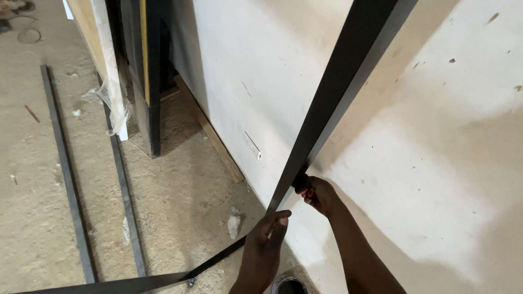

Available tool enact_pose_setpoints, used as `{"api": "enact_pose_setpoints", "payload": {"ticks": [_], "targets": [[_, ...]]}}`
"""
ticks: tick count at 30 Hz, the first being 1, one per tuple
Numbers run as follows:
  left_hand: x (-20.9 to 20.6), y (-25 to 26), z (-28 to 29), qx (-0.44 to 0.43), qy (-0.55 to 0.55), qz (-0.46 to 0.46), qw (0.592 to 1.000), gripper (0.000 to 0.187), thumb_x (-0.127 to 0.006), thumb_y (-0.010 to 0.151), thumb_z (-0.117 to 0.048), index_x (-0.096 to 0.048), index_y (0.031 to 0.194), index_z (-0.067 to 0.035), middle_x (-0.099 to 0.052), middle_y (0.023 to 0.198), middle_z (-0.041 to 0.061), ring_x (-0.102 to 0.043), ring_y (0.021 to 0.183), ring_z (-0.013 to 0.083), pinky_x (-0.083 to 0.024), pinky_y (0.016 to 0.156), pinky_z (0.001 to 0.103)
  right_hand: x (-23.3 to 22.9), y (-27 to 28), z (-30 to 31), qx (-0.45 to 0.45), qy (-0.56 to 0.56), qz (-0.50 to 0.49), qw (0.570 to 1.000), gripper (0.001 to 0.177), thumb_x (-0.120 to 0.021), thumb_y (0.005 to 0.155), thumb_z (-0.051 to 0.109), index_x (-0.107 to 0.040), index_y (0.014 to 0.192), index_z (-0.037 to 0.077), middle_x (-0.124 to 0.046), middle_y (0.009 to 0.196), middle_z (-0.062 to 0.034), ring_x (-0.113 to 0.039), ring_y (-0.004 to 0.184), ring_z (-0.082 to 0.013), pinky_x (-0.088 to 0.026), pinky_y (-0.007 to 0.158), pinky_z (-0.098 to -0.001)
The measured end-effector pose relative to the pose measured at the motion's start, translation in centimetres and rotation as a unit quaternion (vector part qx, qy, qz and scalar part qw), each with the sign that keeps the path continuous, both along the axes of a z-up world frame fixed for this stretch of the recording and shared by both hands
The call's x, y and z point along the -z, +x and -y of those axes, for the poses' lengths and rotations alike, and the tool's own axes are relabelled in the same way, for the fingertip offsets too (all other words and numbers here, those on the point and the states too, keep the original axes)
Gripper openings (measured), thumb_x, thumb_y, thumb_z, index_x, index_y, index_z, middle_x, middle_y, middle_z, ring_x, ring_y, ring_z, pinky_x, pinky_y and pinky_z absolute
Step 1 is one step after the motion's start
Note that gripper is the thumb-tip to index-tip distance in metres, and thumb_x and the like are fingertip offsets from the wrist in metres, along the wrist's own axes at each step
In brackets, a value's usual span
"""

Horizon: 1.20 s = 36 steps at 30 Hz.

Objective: Applying black paint to a metal frame using a sponge applicator

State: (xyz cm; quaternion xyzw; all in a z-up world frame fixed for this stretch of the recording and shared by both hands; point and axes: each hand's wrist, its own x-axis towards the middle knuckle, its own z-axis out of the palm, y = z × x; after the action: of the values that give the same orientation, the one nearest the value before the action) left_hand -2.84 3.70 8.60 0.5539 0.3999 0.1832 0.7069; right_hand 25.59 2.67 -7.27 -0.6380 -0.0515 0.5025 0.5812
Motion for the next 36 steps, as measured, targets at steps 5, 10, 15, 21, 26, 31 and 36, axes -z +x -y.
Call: {"api": "enact_pose_setpoints", "payload": {"ticks": [5, 10, 15, 21, 26, 31, 36], "targets": [[0.4, -0.2, -0.8, -0.038, -0.019, 0.022, 0.999, 0.048, -0.054, 0.098, -0.037, -0.076, 0.125, -0.003, -0.045, 0.072, -0.001, -0.04, 0.068, 0.0115, -0.034, 0.064, 0.029, -14.6, 1.8, -0.3, 0.082, 0.17, -0.132, 0.973, 0.026, -0.042, 0.107, 0.017, -0.057, 0.11, -0.004, -0.063, 0.083, -0.0152, -0.054, 0.054, -0.0184, -0.042, 0.043, -0.0301], [1.2, 0.6, -0.1, -0.067, 0.002, 0.052, 0.996, 0.041, -0.058, 0.099, -0.036, -0.077, 0.121, -0.007, -0.063, 0.086, 0.001, -0.054, 0.076, 0.0113, -0.046, 0.072, 0.027, -34.3, -4.9, 2.1, 0.144, 0.207, 0.31, 0.917, 0.012, -0.053, 0.107, 0.024, -0.064, 0.106, 0.019, -0.06, 0.08, 0.0036, -0.049, 0.052, -0.0054, -0.035, 0.038, -0.0197], [1.9, 1.0, 0.1, -0.061, -0.056, 0.111, 0.99, 0.042, -0.059, 0.1, -0.033, -0.078, 0.121, -0.002, -0.052, 0.075, -0.001, -0.044, 0.07, 0.0101, -0.038, 0.066, 0.026, -37.9, -3.2, 5.1, -0.051, 0.045, 0.826, 0.56, 0.031, -0.034, 0.138, 0.007, -0.053, 0.147, -0.016, -0.055, 0.102, -0.0223, -0.05, 0.071, -0.0219, -0.046, 0.062, -0.0325], [3.2, 0.2, 1.1, -0.069, -0.118, 0.11, 0.985, 0.046, -0.06, 0.098, -0.035, -0.077, 0.121, 0.0, -0.056, 0.079, 0.001, -0.048, 0.075, 0.0112, -0.042, 0.078, 0.026, -39.1, -9.7, -0.1, -0.113, 0.055, 0.897, 0.424, 0.032, -0.067, 0.12, 0.0, -0.049, 0.146, -0.001, -0.065, 0.125, -0.0263, -0.067, 0.085, -0.027, -0.053, 0.066, -0.0288], [4.0, -0.7, 1.7, -0.061, -0.133, 0.032, 0.989, 0.047, -0.058, 0.095, -0.038, -0.077, 0.119, -0.003, -0.08, 0.104, 0.009, -0.072, 0.1, 0.0153, -0.053, 0.097, 0.029, -21.3, -11.6, -4.9, -0.17, -0.139, 0.849, 0.481, 0.017, -0.054, 0.103, 0.025, -0.066, 0.104, 0.013, -0.074, 0.09, -0.0021, -0.064, 0.05, -0.021, -0.044, 0.041, -0.0364], [8.8, -3.1, 2.3, -0.078, -0.097, 0.011, 0.992, 0.053, -0.059, 0.087, -0.043, -0.08, 0.12, -0.008, -0.084, 0.124, 0.012, -0.077, 0.123, 0.0236, -0.056, 0.104, 0.038, -5.9, -13.4, -4.7, -0.431, -0.243, 0.706, 0.507, 0.013, -0.062, 0.093, 0.013, -0.059, 0.092, 0.0, -0.064, 0.085, -0.0162, -0.061, 0.058, -0.0265, -0.051, 0.05, -0.0397], [9.0, -5.4, 2.2, -0.156, -0.105, 0.001, 0.982, 0.047, -0.058, 0.091, -0.036, -0.081, 0.113, -0.003, -0.086, 0.116, 0.014, -0.078, 0.116, 0.0244, -0.056, 0.105, 0.038, -19.8, -15.0, -3.5, -0.35, -0.145, 0.738, 0.559, 0.027, -0.067, 0.088, 0.015, -0.064, 0.115, 0.012, -0.069, 0.107, -0.0037, -0.068, 0.063, -0.0205, -0.059, 0.054, -0.0339]]}}
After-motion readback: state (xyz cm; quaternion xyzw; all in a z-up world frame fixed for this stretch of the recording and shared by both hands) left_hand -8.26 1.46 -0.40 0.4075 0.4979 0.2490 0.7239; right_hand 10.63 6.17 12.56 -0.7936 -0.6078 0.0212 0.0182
